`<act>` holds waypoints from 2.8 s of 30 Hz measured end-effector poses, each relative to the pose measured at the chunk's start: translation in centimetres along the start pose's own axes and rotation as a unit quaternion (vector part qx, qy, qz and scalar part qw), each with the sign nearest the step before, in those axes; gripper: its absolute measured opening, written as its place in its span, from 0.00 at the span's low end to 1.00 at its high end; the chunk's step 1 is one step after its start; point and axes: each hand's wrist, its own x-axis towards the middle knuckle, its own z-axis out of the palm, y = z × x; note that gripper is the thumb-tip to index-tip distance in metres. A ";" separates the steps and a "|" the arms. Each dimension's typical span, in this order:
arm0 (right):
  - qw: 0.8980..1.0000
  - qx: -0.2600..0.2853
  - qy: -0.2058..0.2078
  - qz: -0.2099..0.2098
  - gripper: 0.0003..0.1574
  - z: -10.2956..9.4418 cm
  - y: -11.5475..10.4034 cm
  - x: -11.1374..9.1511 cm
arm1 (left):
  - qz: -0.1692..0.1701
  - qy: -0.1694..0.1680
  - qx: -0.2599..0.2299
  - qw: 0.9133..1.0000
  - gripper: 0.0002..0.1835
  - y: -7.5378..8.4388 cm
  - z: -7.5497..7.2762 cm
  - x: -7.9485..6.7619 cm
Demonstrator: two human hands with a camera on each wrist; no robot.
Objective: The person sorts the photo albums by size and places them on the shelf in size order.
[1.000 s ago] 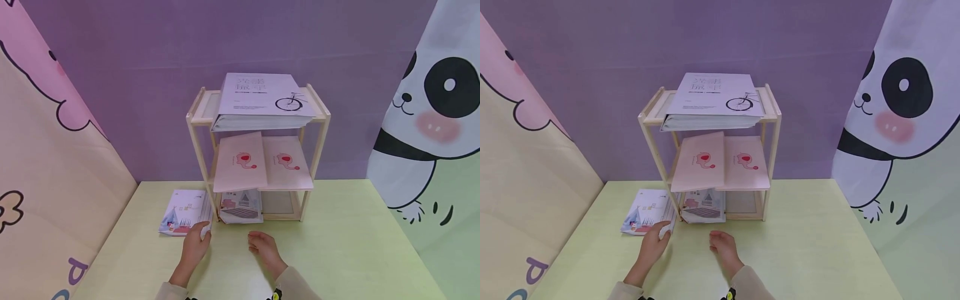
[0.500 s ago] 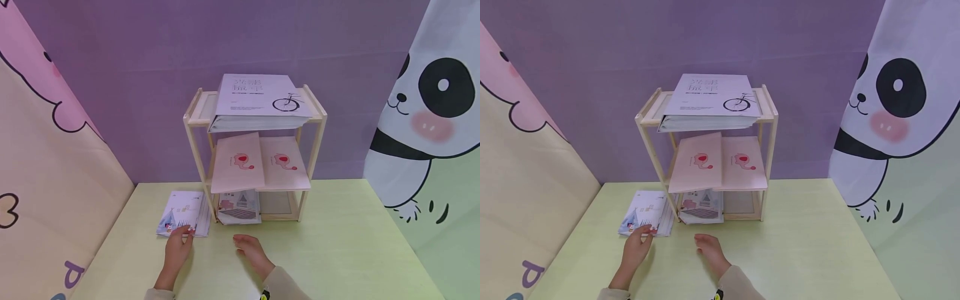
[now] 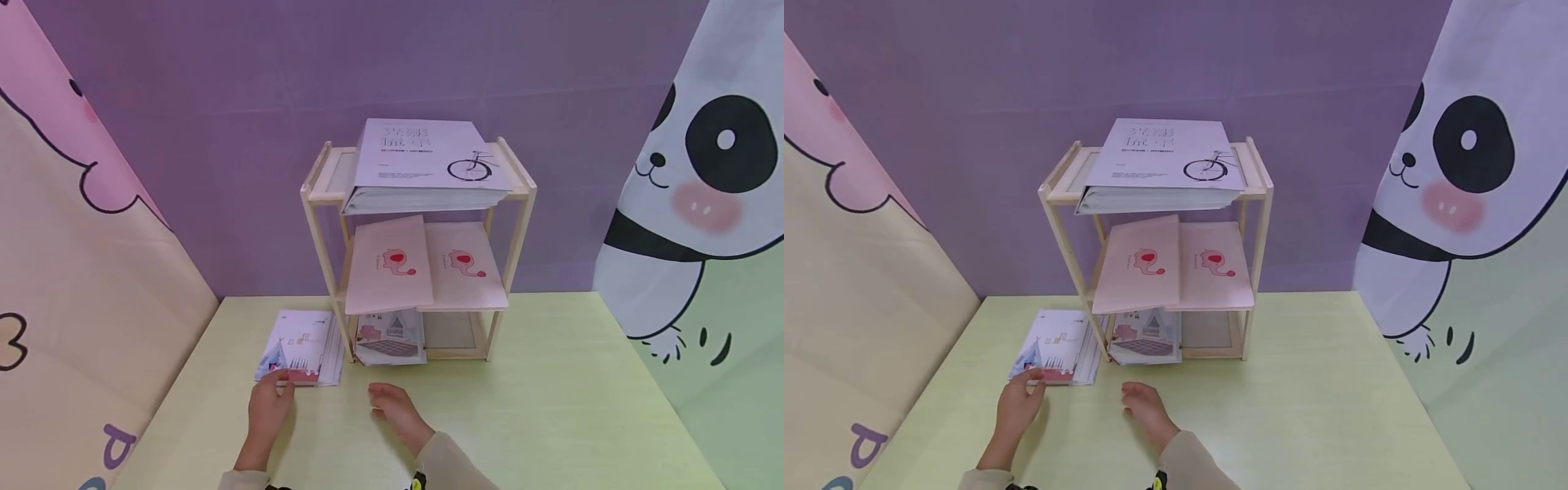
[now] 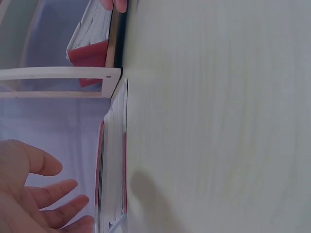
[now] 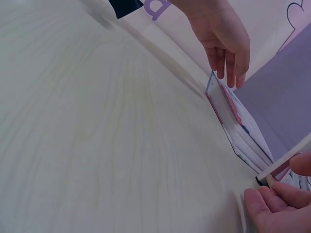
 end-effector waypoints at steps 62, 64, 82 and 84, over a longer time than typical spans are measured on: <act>0.999 -0.006 0.010 0.038 0.30 4.6 2.1 5.8 | -0.189 -0.020 -0.122 0.974 0.26 -4.4 -0.2 4.4; 0.999 -0.003 0.010 0.030 0.30 4.5 2.9 6.3 | -0.191 -0.022 -0.131 0.973 0.26 -4.4 -0.1 4.5; 0.996 0.063 0.024 0.055 0.08 5.4 0.0 5.6 | -0.227 -0.001 -0.168 0.959 0.25 -3.9 0.0 4.8; 0.996 0.066 0.024 0.056 0.11 5.5 0.0 5.8 | -0.228 0.003 -0.167 0.959 0.25 -3.9 0.0 4.7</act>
